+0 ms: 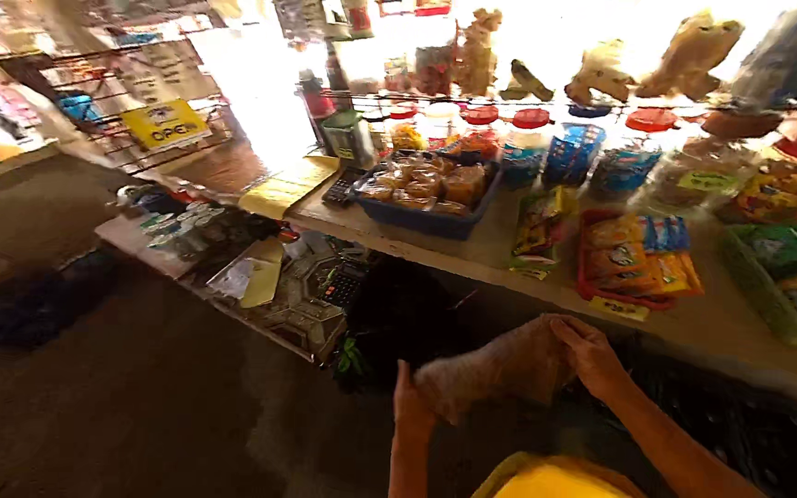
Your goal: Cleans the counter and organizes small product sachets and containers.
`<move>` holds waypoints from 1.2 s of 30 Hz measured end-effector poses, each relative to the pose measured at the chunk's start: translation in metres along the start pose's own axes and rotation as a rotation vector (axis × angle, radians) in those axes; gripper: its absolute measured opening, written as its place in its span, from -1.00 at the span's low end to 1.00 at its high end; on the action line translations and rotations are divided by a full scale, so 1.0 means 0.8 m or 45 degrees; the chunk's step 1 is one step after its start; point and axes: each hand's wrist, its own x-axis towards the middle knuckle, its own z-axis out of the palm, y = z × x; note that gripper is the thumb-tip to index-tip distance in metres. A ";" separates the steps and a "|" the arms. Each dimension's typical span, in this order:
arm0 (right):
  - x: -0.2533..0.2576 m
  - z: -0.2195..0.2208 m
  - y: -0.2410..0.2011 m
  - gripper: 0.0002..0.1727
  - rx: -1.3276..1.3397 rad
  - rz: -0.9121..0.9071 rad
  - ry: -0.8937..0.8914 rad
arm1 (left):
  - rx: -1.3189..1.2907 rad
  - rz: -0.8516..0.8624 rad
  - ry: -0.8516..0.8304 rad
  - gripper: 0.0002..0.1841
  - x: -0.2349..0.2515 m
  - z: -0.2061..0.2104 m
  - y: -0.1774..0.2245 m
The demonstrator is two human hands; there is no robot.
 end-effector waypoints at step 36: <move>-0.073 -0.023 -0.038 -0.65 -0.707 -0.985 -0.492 | 1.274 1.219 -0.546 -0.47 -0.074 0.163 -0.025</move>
